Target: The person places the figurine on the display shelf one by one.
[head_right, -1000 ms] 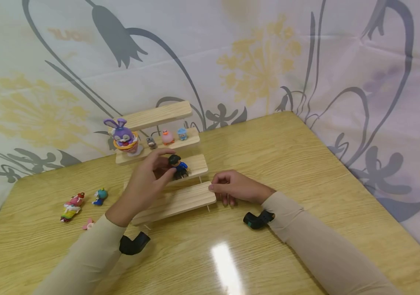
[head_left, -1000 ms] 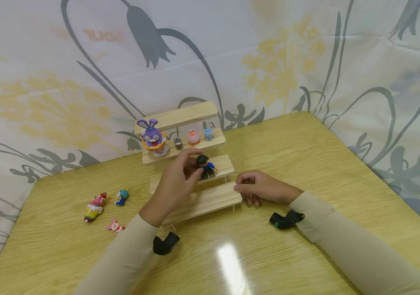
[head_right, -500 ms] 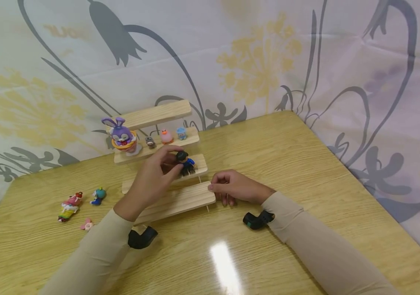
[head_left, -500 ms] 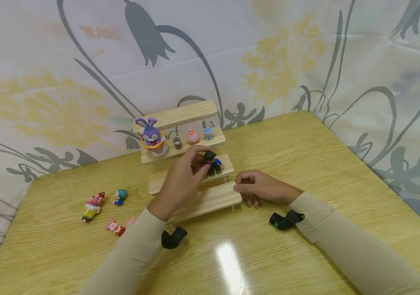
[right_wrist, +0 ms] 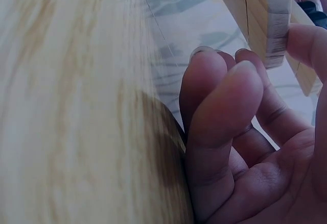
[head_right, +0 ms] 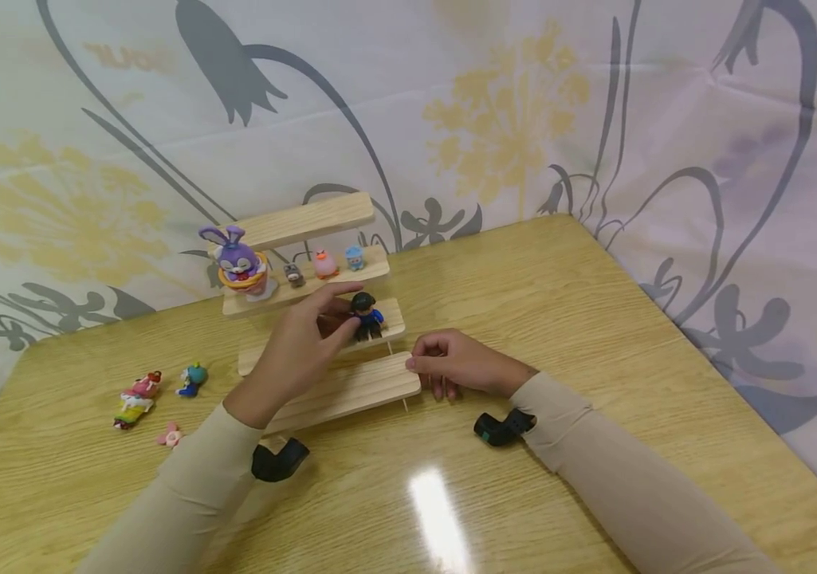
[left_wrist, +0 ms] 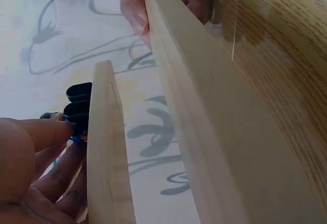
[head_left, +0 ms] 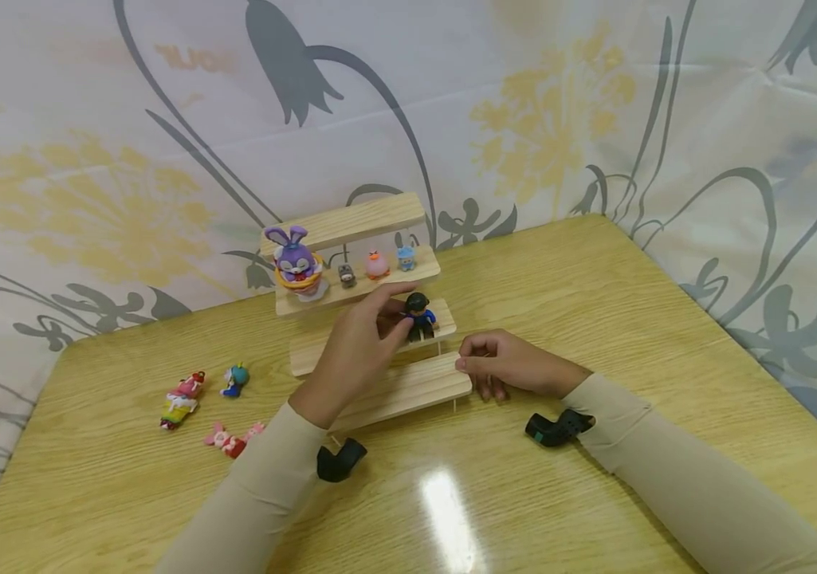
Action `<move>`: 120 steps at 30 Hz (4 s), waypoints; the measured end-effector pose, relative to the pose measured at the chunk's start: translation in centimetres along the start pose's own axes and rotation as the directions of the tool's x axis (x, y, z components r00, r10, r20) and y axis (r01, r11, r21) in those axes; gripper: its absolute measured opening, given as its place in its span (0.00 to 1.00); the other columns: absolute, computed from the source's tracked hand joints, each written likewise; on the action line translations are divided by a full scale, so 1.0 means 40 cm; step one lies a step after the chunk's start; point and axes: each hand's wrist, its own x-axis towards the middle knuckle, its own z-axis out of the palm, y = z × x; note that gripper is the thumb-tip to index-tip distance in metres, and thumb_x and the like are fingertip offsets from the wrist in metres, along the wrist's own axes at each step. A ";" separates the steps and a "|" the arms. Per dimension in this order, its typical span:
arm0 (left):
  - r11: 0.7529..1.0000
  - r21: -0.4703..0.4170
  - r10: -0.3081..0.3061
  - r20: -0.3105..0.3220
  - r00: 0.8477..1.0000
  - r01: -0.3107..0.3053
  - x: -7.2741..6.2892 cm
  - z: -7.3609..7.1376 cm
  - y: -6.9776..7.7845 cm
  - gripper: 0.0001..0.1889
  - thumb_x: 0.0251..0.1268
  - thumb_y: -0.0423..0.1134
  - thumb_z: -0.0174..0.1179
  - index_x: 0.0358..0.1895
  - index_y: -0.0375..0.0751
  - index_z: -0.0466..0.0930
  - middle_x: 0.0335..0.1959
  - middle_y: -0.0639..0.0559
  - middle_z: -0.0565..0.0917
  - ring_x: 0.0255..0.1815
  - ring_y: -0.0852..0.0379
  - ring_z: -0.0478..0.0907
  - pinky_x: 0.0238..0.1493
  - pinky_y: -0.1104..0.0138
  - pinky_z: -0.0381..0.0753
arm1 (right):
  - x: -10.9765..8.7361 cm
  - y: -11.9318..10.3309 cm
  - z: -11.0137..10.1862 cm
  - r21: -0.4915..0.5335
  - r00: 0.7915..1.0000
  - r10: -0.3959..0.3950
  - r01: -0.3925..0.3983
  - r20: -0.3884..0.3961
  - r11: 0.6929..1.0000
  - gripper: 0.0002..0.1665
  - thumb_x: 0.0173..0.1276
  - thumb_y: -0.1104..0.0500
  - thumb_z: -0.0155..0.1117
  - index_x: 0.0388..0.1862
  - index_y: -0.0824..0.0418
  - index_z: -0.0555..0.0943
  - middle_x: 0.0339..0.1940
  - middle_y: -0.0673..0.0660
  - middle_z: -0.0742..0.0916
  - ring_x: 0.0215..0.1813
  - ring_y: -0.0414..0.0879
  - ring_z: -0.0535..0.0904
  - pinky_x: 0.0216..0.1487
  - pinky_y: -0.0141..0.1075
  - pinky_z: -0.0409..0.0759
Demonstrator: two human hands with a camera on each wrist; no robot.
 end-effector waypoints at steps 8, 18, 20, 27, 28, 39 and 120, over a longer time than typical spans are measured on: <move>1.000 -0.009 0.009 -0.057 0.998 -0.010 -0.037 -0.028 -0.018 0.20 0.74 0.37 0.59 0.66 0.50 0.75 0.50 0.52 0.85 0.48 0.56 0.83 0.50 0.61 0.84 | 0.008 0.000 0.003 0.000 1.000 -0.005 0.005 0.001 1.000 0.17 0.78 0.49 0.57 0.44 0.64 0.77 0.25 0.58 0.82 0.21 0.44 0.76 0.22 0.36 0.79; 0.994 -0.010 0.108 -0.213 0.971 -0.113 -0.121 -0.099 -0.048 0.16 0.72 0.36 0.61 0.60 0.44 0.79 0.46 0.49 0.87 0.45 0.57 0.83 0.45 0.66 0.83 | 0.002 0.001 -0.001 -0.001 1.000 0.010 -0.010 -0.011 1.000 0.17 0.78 0.49 0.57 0.45 0.64 0.77 0.25 0.57 0.82 0.20 0.43 0.76 0.22 0.36 0.79; 0.991 -0.001 0.127 -0.243 0.962 -0.131 -0.140 -0.113 -0.059 0.16 0.72 0.35 0.61 0.60 0.43 0.80 0.46 0.48 0.87 0.45 0.58 0.83 0.44 0.70 0.82 | 0.001 0.002 -0.001 -0.007 1.000 0.009 -0.009 -0.010 1.000 0.17 0.78 0.49 0.57 0.45 0.64 0.77 0.25 0.57 0.82 0.20 0.43 0.76 0.21 0.36 0.79; 0.990 0.044 0.140 -0.324 0.936 -0.133 -0.198 -0.157 -0.103 0.14 0.71 0.31 0.60 0.57 0.41 0.81 0.45 0.47 0.87 0.41 0.66 0.81 0.46 0.81 0.76 | -0.001 0.008 -0.004 -0.015 1.000 0.007 -0.008 -0.011 1.000 0.17 0.78 0.49 0.56 0.44 0.64 0.77 0.25 0.57 0.82 0.19 0.43 0.76 0.22 0.37 0.80; 0.991 0.042 0.137 -0.334 0.933 -0.130 -0.205 -0.162 -0.109 0.14 0.70 0.31 0.61 0.57 0.40 0.81 0.45 0.47 0.87 0.41 0.68 0.81 0.46 0.81 0.76 | -0.002 0.008 -0.004 -0.013 1.000 0.007 -0.007 -0.014 1.000 0.17 0.78 0.49 0.56 0.44 0.64 0.77 0.25 0.57 0.82 0.19 0.43 0.76 0.21 0.36 0.80; 0.997 0.078 0.041 -0.342 0.939 -0.015 -0.259 -0.205 -0.169 0.14 0.72 0.34 0.60 0.58 0.43 0.81 0.45 0.47 0.87 0.41 0.75 0.77 0.43 0.82 0.76 | 0.003 0.011 -0.002 -0.008 1.000 0.007 -0.007 -0.015 1.000 0.17 0.78 0.49 0.56 0.44 0.64 0.77 0.24 0.57 0.82 0.19 0.43 0.76 0.21 0.36 0.80; 0.977 0.200 -0.095 0.091 0.991 0.075 -0.281 -0.180 -0.286 0.14 0.72 0.29 0.58 0.55 0.47 0.83 0.54 0.45 0.79 0.49 0.52 0.79 0.38 0.69 0.77 | 0.006 0.005 -0.002 -0.046 1.000 -0.002 0.001 -0.014 0.999 0.15 0.79 0.52 0.55 0.42 0.64 0.76 0.22 0.57 0.81 0.18 0.44 0.75 0.21 0.38 0.80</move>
